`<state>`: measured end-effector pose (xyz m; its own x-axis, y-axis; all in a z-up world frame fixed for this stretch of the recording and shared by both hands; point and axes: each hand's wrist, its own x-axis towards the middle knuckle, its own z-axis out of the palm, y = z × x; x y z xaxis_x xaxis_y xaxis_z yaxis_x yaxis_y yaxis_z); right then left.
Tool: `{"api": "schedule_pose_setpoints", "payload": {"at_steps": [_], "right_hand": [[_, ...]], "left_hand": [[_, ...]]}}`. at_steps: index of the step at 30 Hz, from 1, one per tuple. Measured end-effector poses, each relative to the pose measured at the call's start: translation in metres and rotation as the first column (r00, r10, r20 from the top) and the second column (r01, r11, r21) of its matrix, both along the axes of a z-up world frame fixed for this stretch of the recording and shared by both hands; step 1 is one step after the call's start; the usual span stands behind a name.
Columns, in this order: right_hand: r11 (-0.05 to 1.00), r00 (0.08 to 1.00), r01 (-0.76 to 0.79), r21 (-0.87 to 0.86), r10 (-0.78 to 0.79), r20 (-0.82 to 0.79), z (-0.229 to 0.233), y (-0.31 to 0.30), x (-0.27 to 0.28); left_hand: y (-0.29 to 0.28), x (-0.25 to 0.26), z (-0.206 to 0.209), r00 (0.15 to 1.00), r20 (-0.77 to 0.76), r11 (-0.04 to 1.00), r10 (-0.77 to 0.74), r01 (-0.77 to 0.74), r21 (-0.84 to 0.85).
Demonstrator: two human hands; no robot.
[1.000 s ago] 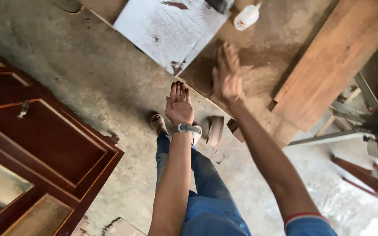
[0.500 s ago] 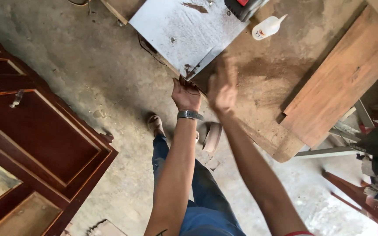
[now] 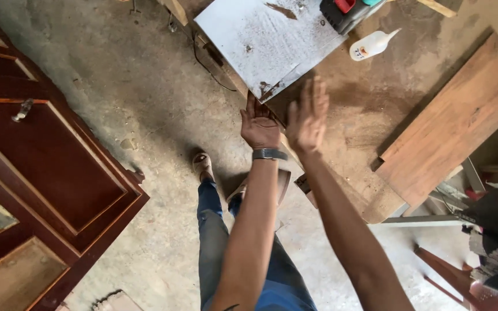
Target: The person uses a green orbital sander to smooth a rectangular wooden board on a workbench. They then wipe the board with a cloth and move other wooden pieces aside to clear the workspace.
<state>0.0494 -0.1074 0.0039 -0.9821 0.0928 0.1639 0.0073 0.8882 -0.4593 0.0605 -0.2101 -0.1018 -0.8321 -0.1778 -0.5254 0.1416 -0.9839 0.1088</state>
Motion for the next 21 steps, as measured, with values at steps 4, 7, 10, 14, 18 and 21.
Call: {"api": "schedule_pose_setpoints", "payload": {"at_steps": [4, 7, 10, 14, 18, 21], "right_hand": [[0.997, 0.996, 0.057, 0.05, -0.06, 0.067, -0.003, 0.01, -0.005], [0.989, 0.984, 0.099, 0.106, -0.113, 0.139, -0.006, 0.019, -0.006], [0.987, 0.972, 0.129, 0.099, -0.145, 0.185, 0.001, -0.004, -0.002], [0.987, 0.988, -0.115, -0.114, 0.125, 0.089, -0.003, -0.045, 0.023], [0.906, 0.879, -0.372, -0.204, 0.414, 0.237, 0.029, -0.036, 0.046], [0.822, 0.943, -0.286, 0.492, 0.332, -0.004, 0.005, 0.012, 0.025]], "left_hand": [[0.01, 0.001, 0.011, 0.995, 0.031, 0.995, 0.099, -0.098, -0.019], [0.018, 0.003, -0.009, 0.992, 0.06, 0.993, 0.108, -0.105, -0.051], [0.021, 0.003, -0.01, 0.993, 0.044, 0.992, 0.112, -0.11, -0.054], [0.016, 0.0, 0.019, 0.987, -0.048, 0.988, 0.152, -0.154, -0.028], [0.015, 0.002, 0.047, 0.995, -0.088, 0.995, 0.056, -0.063, -0.082], [0.029, -0.003, -0.034, 0.981, -0.04, 0.982, 0.189, -0.189, 0.017]]}}
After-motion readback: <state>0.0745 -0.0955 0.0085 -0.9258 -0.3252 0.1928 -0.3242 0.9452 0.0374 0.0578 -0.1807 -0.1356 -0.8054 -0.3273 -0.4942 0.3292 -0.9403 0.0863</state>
